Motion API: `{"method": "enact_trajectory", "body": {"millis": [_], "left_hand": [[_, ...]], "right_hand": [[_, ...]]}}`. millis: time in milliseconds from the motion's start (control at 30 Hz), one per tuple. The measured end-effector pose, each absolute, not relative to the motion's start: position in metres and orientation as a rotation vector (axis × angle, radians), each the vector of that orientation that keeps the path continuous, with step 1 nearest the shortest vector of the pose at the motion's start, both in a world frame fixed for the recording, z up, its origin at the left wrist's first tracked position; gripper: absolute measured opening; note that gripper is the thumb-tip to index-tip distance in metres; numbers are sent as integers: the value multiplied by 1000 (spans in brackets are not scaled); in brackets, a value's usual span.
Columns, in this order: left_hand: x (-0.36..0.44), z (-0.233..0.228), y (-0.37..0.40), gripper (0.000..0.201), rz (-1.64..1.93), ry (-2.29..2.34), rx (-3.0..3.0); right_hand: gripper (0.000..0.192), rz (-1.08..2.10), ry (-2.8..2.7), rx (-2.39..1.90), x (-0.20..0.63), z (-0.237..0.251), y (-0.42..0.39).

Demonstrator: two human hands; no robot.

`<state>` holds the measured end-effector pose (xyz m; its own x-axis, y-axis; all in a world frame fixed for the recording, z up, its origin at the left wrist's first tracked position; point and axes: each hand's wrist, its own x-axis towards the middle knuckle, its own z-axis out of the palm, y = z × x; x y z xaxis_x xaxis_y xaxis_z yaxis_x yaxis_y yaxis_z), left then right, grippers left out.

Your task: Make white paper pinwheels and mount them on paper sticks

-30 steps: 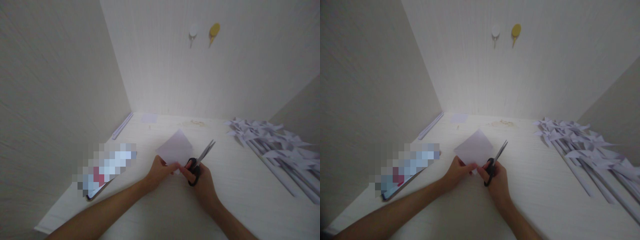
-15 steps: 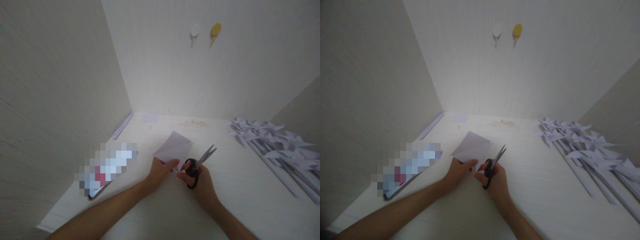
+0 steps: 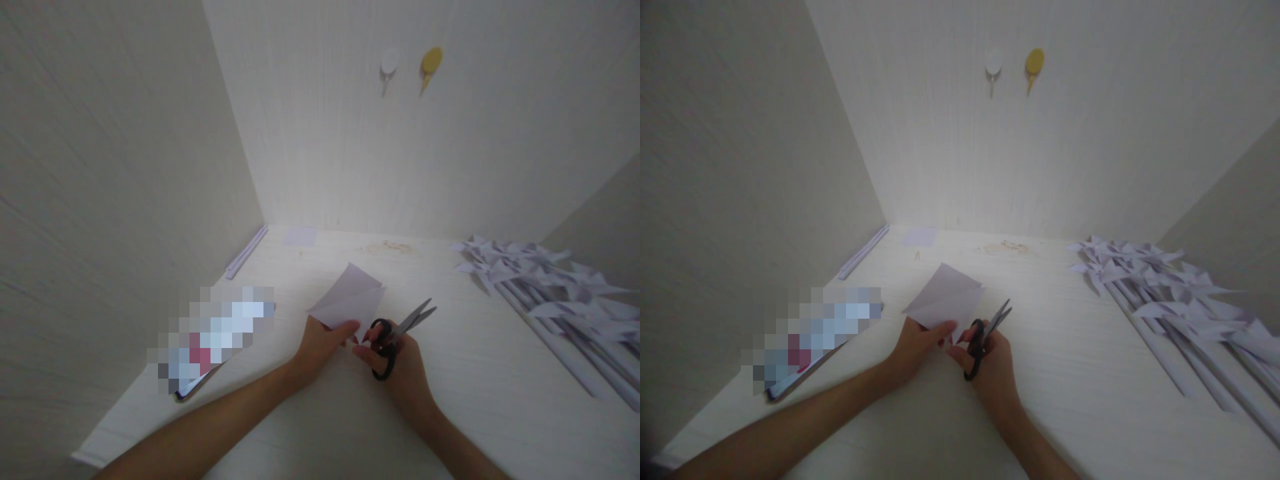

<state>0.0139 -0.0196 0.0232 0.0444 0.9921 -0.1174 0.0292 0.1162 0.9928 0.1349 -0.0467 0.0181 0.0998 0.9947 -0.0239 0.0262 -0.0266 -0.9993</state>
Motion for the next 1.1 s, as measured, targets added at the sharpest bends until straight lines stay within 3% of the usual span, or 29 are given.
{"method": "enact_trajectory", "body": {"millis": [733, 1100], "left_hand": [[13, 13, -20, 19, 1077, 1093, 1067], [14, 12, -21, 16, 1036, 1150, 1144]], "right_hand": [[30, 1083, -1077, -1327, 139, 16, -45], [28, 1203, -1069, -1295, 139, 14, -42]]}}
